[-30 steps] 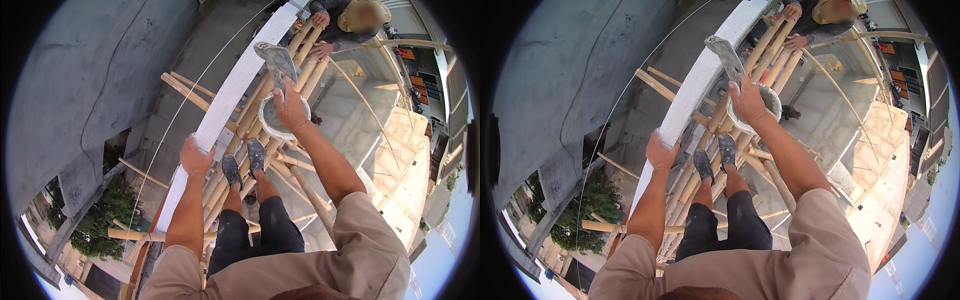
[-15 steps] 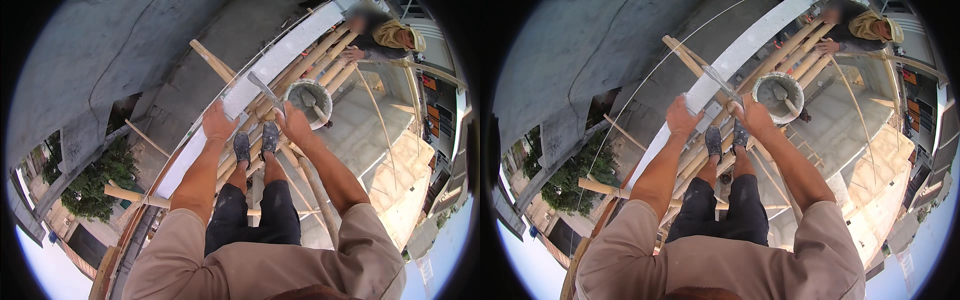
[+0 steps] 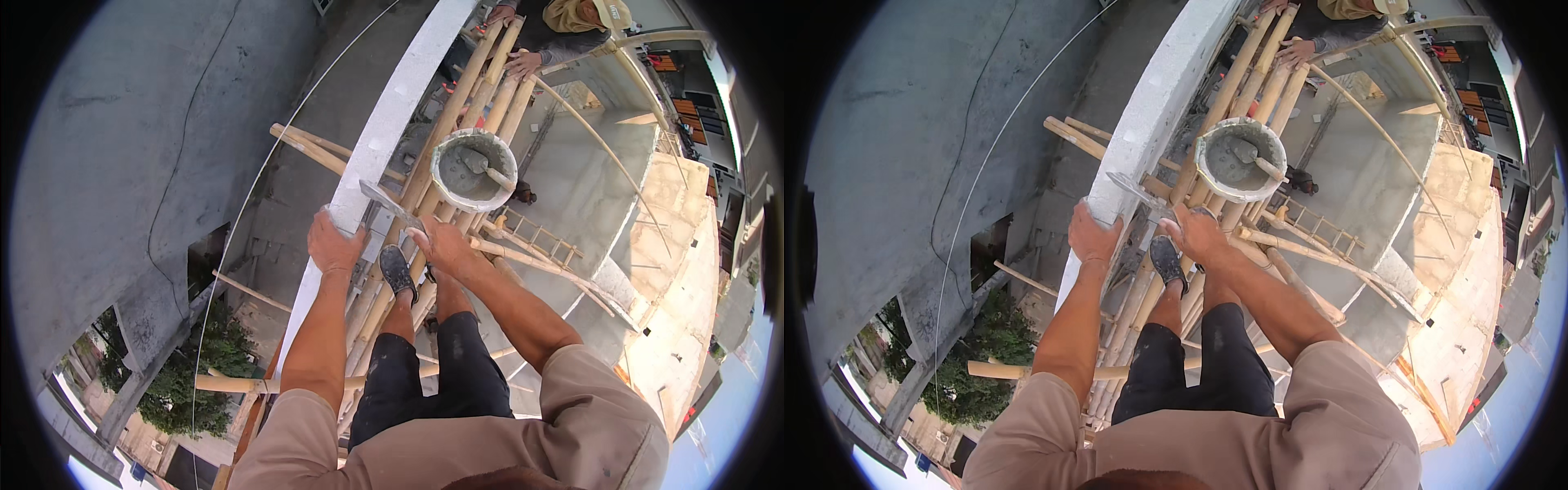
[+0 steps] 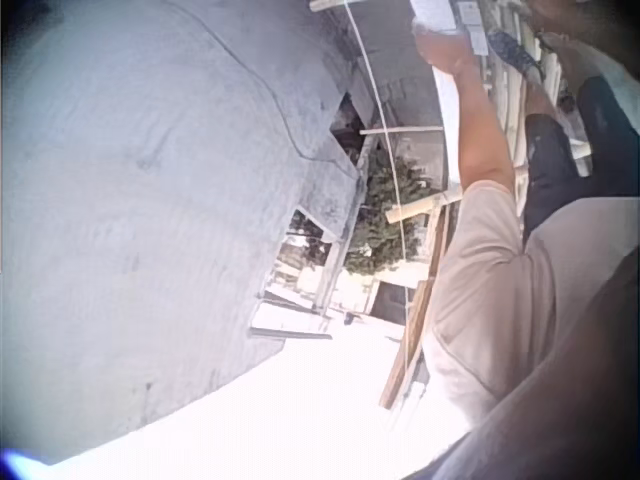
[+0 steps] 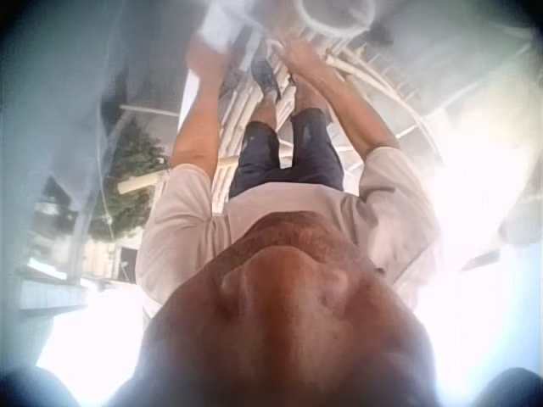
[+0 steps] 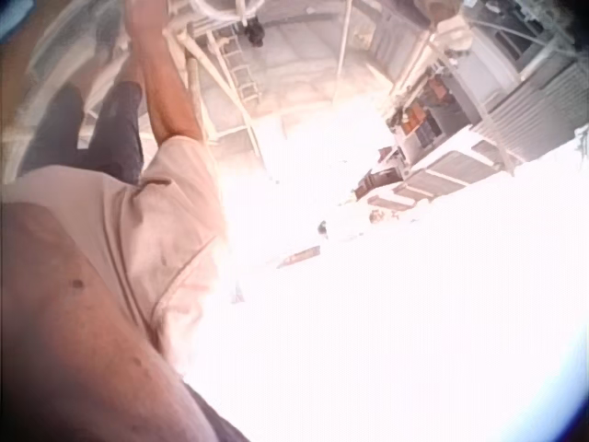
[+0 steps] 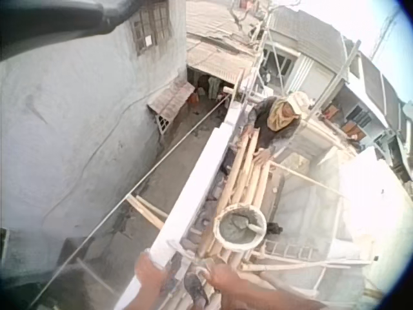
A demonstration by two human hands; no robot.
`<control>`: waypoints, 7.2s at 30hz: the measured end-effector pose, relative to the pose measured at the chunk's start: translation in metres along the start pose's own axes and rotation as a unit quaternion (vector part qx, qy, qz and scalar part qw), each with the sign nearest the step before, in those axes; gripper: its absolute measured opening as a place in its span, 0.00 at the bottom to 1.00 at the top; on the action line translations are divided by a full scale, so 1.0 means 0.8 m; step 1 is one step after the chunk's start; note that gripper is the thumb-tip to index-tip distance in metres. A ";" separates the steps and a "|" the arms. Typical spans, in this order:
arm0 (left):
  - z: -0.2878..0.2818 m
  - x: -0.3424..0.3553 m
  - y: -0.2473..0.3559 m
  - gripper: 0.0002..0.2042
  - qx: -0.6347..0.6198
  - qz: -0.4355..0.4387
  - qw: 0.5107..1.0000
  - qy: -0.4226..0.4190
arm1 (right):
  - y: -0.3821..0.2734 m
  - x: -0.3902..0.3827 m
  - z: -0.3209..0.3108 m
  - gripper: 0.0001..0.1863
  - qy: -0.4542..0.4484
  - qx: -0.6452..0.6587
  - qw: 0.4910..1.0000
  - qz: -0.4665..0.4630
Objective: The person applies mortar to a curved ledge using a trowel and places white foam blocks onto the mortared surface while working on a bamboo scaffold.
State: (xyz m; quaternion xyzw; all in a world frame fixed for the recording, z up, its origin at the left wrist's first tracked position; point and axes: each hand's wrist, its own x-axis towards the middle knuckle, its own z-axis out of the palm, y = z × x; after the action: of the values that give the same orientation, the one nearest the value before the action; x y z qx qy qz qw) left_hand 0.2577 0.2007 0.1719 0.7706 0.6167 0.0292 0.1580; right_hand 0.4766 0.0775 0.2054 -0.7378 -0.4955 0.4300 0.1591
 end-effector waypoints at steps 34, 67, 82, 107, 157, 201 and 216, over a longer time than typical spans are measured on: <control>0.071 -0.258 -0.002 0.14 -0.124 0.004 0.910 -0.396 | 0.351 0.022 0.201 0.17 0.114 0.042 0.979 0.166; -0.107 -0.140 0.183 0.17 -0.390 -0.099 0.837 -0.371 | 0.005 -0.140 -0.177 0.16 -0.042 -0.148 0.975 0.159; -0.377 -0.129 0.244 0.12 -0.598 -0.164 0.738 -0.265 | -0.166 -0.245 -0.306 0.12 -0.041 -0.296 0.954 0.015; -0.355 -0.235 0.163 0.19 -0.456 -0.193 0.868 -0.035 | -0.178 -0.151 -0.239 0.18 -0.125 -0.332 0.931 -0.090; -0.415 -0.545 -0.069 0.34 -0.520 -0.405 0.696 0.286 | -0.465 -0.249 0.101 0.15 -0.228 -0.543 0.682 -0.434; -0.418 -0.560 0.046 0.25 -0.445 -0.458 0.514 0.573 | -0.473 -0.303 0.042 0.15 -0.424 -0.491 0.513 -0.563; -0.426 -0.609 0.017 0.17 -0.615 -0.456 0.415 0.492 | -0.535 -0.324 0.109 0.19 -0.411 -0.452 0.539 -0.580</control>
State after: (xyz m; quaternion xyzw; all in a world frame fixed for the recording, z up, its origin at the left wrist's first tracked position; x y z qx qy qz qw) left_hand 0.0732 -0.1984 0.5720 -0.0723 0.6669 0.6983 0.2498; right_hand 0.1171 0.0323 0.5613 -0.0054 -0.9546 0.2188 -0.2019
